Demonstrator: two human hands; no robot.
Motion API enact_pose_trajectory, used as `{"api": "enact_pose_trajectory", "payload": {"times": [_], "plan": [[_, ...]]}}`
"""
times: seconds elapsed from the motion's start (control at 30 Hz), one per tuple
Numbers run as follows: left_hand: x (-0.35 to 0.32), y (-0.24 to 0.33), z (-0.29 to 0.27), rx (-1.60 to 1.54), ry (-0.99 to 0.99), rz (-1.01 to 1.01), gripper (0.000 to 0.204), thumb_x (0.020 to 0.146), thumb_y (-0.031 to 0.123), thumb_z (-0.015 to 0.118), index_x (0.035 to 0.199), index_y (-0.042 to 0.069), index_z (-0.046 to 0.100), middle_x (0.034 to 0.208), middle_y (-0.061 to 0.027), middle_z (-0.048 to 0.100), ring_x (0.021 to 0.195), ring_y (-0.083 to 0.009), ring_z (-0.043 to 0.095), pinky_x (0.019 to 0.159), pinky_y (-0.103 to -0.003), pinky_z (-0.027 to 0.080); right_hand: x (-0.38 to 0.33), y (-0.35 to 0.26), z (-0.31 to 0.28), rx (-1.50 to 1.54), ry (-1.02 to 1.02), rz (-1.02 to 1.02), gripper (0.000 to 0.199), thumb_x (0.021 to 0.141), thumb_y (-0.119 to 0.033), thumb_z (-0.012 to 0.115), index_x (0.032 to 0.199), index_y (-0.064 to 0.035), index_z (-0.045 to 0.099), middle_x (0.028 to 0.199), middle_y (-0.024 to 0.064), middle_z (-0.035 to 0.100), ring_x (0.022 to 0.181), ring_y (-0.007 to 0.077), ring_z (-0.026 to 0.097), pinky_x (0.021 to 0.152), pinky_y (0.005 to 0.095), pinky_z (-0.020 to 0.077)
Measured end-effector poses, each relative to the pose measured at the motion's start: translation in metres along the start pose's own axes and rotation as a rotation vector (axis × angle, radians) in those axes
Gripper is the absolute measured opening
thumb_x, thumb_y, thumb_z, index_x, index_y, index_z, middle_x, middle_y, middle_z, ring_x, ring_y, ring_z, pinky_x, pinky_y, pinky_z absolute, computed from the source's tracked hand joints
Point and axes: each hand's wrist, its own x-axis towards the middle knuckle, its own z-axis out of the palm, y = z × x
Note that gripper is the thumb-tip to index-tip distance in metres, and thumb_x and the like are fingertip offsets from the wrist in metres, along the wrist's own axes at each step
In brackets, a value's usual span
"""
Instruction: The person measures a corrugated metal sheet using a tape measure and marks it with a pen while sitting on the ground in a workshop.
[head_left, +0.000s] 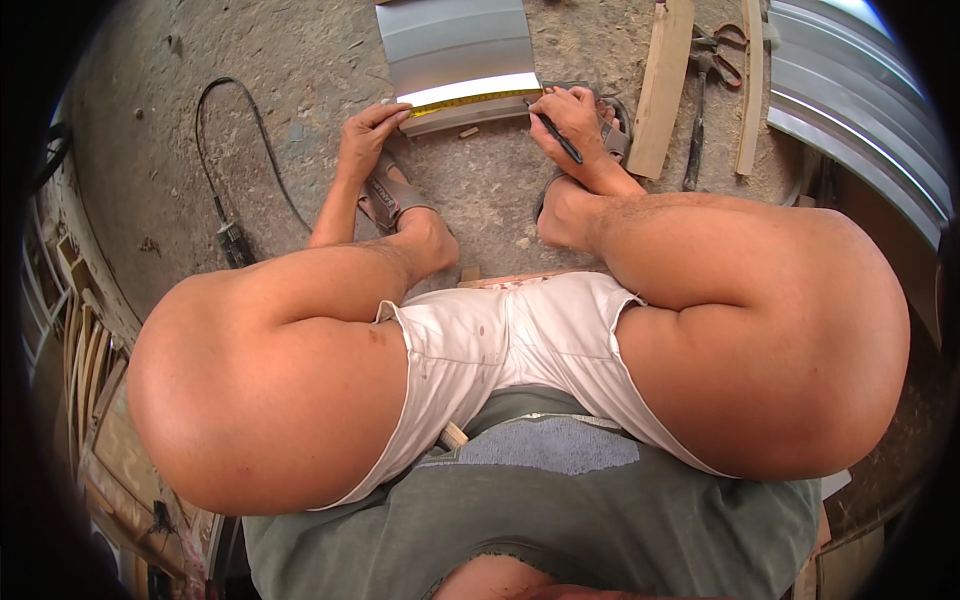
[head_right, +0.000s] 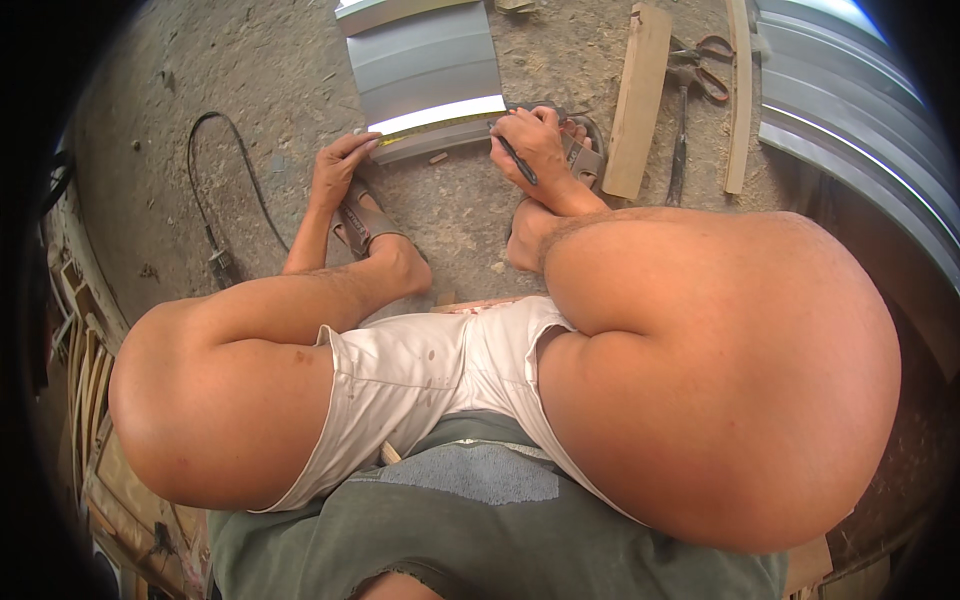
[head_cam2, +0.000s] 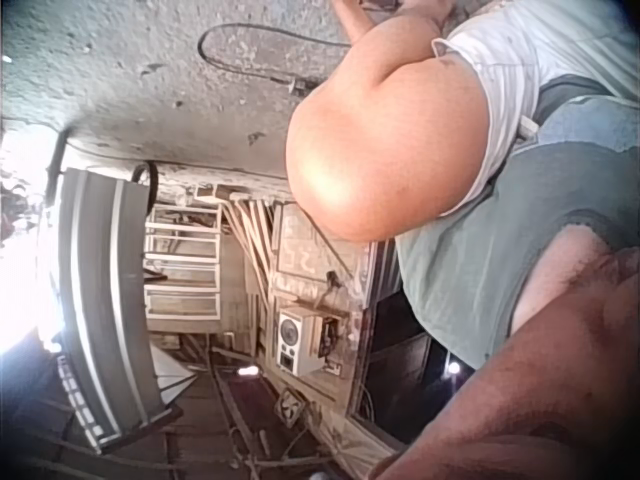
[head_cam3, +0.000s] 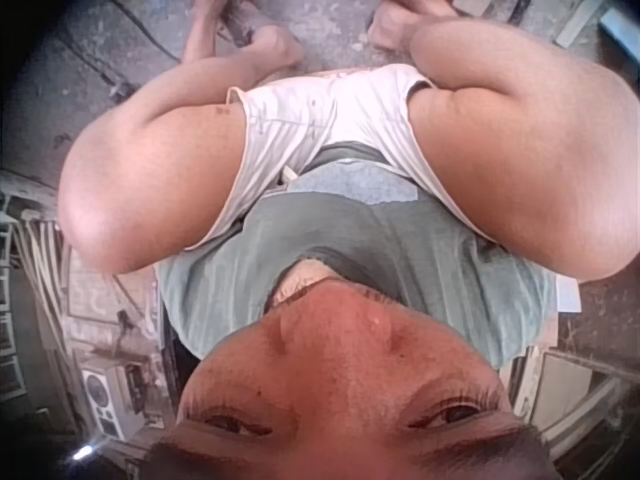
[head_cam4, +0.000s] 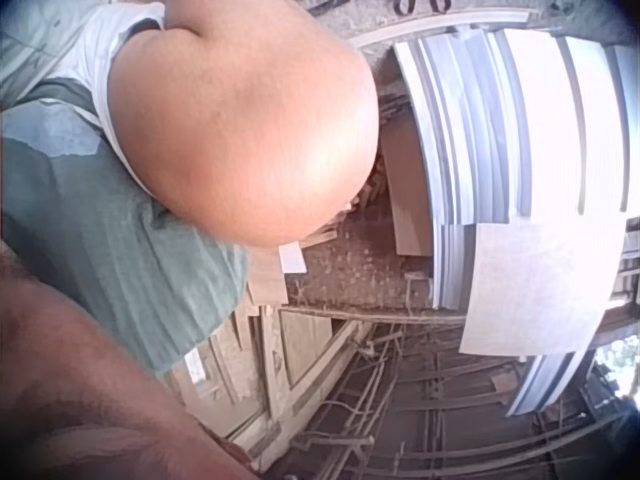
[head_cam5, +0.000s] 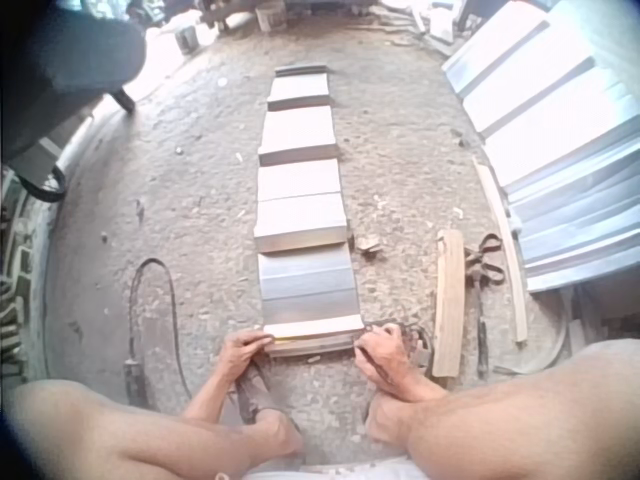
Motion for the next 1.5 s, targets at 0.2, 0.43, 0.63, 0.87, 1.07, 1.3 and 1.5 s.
{"api": "enact_pose_trajectory", "payload": {"times": [0.2,0.43,0.63,0.87,1.07,1.3,1.5], "plan": [[0.001,0.0,0.0,-0.003,-0.012,-0.014,0.019,0.094,0.016,0.072,0.11,0.008,0.079,0.081,0.0003,0.064,0.072,-0.009,0.058,0.068,-0.025,0.045,0.002,-0.001,0.003,-0.027,-0.006,-0.004,0.011,0.078,-0.006,0.07,0.087,-0.0085,0.064,0.078,0.0045,0.062,0.079,0.0238,0.061,0.086,0.0395,0.0385],[0.0,-0.001,0.0,-0.001,-0.001,-0.008,0.019,0.094,0.017,0.072,0.11,0.008,0.079,0.082,-0.0002,0.065,0.073,-0.0092,0.058,0.068,-0.026,0.046,0.003,-0.002,0.004,-0.033,0.004,0.003,0.011,0.079,-0.006,0.07,0.087,-0.0081,0.064,0.078,0.0058,0.062,0.078,0.0246,0.06,0.086,0.0388,0.0382],[0.011,0.0,0.004,0.01,-0.037,0.006,0.019,0.095,0.016,0.072,0.11,0.008,0.079,0.082,-0.0003,0.066,0.073,-0.0092,0.059,0.068,-0.026,0.046,-0.002,0.002,0.001,-0.054,-0.004,0.029,0.01,0.08,-0.005,0.07,0.088,-0.0074,0.064,0.078,0.0071,0.061,0.078,0.0256,0.059,0.087,0.0386,0.038],[-0.005,-0.006,-0.001,-0.009,0.02,-0.019,0.018,0.094,0.016,0.072,0.11,0.008,0.079,0.082,0.0002,0.065,0.073,-0.0089,0.058,0.068,-0.025,0.046,0.003,-0.004,0.005,-0.013,-0.029,0.004,0.007,0.079,-0.008,0.068,0.085,-0.0071,0.064,0.077,0.0068,0.061,0.078,0.0251,0.059,0.086,0.0395,0.0378],[0.0,-0.004,0.002,-0.013,0.014,-0.013,0.018,0.094,0.016,0.072,0.109,0.008,0.079,0.081,0.0002,0.066,0.073,-0.0088,0.059,0.068,-0.025,0.046,0.003,-0.002,0.004,-0.014,-0.024,0.027,0.007,0.079,-0.008,0.068,0.085,-0.007,0.064,0.077,0.0072,0.061,0.077,0.0254,0.058,0.086,0.0393,0.038],[0.0,-0.002,0.002,-0.028,0.017,-0.011,0.018,0.094,0.016,0.072,0.109,0.008,0.079,0.081,0.0001,0.066,0.072,-0.0087,0.059,0.067,-0.025,0.046,0.004,-0.002,0.003,-0.007,-0.026,0.019,0.008,0.08,-0.007,0.067,0.087,-0.0073,0.063,0.076,0.0073,0.06,0.077,0.0252,0.058,0.085,0.0389,0.0378],[0.003,-0.004,0.002,-0.02,0.005,-0.008,0.018,0.094,0.016,0.072,0.109,0.007,0.079,0.083,0.0,0.066,0.072,-0.009,0.059,0.067,-0.025,0.046,0.003,0.0,0.005,-0.012,-0.015,0.022,0.009,0.08,-0.007,0.067,0.088,-0.0074,0.063,0.076,0.0075,0.06,0.077,0.0255,0.058,0.085,0.0388,0.0376]]}}
